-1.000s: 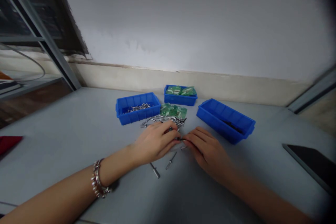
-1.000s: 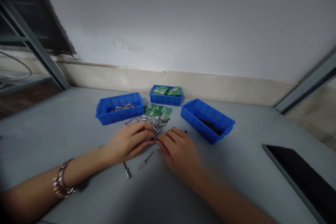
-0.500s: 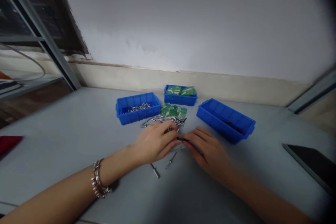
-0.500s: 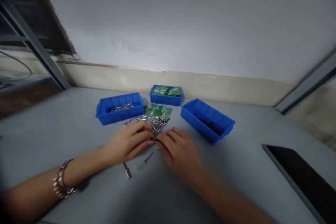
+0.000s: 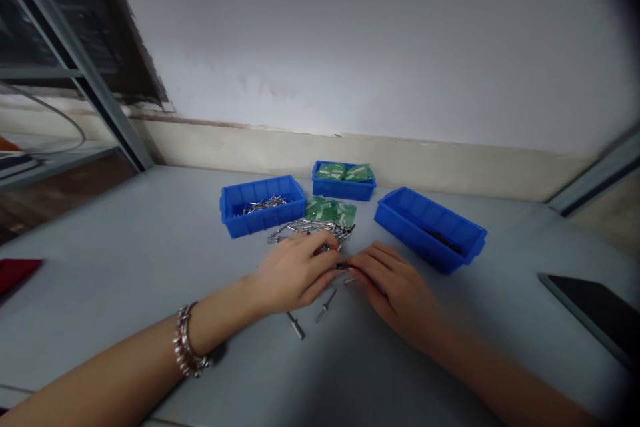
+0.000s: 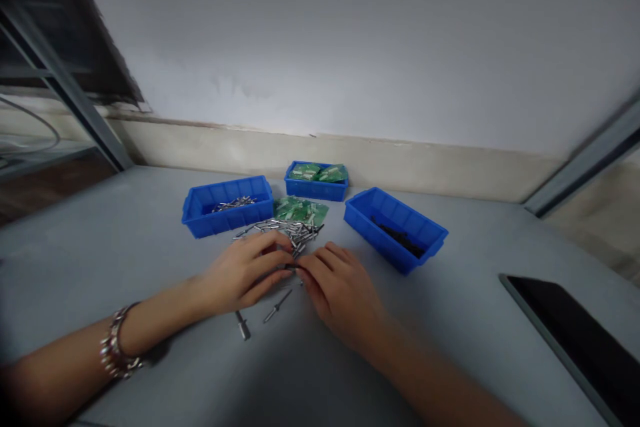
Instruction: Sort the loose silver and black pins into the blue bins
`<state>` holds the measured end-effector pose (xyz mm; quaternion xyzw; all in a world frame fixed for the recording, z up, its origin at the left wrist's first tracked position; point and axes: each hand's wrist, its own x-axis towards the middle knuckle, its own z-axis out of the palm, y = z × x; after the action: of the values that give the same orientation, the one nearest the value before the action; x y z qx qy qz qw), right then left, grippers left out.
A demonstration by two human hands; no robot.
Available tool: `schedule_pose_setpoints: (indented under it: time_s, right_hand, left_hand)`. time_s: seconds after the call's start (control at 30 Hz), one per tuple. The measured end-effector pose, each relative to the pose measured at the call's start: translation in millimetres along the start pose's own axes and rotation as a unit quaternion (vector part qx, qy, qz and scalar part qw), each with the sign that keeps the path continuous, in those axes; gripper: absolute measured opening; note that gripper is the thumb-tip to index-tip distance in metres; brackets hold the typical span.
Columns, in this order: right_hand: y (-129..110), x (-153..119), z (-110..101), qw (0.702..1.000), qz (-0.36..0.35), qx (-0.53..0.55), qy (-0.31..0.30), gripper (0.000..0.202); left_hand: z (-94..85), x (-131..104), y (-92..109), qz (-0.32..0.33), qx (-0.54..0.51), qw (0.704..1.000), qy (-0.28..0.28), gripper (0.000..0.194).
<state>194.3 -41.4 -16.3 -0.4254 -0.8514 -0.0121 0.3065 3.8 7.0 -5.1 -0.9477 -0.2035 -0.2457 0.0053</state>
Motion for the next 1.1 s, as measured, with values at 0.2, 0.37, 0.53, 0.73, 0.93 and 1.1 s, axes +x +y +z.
schedule_pose_setpoints:
  time_s: [0.2,0.37,0.53,0.73,0.93,1.1]
  right_hand:
    - [2,-2,0,1.0,0.004,-0.005,0.004,0.017]
    - [2,-1,1,1.0,0.005,-0.001,0.011,0.016]
    - [2,1,1,1.0,-0.003,0.01,0.021,0.014]
    - [-1,1,-1,1.0,-0.013,0.013,0.023,0.016]
    - [4,4,-13,0.998,-0.037,-0.044,0.034,0.019]
    - [23,6,-27,0.976,0.011,-0.201,0.079,0.024]
  left_hand:
    - [-0.7,0,0,-0.003,-0.002,1.0,0.001,0.029]
    - [-0.2,-1,0,-0.004,-0.001,1.0,0.014,0.03]
    - [-0.6,0,0,-0.004,-0.003,1.0,0.016,0.032]
    - [-0.2,-1,0,-0.016,-0.006,1.0,-0.009,0.032]
    - [1.1,-2,-1,-0.04,-0.026,0.998,-0.026,0.03]
    - [1.6,-2,-1,-0.044,-0.035,0.998,-0.025,0.027]
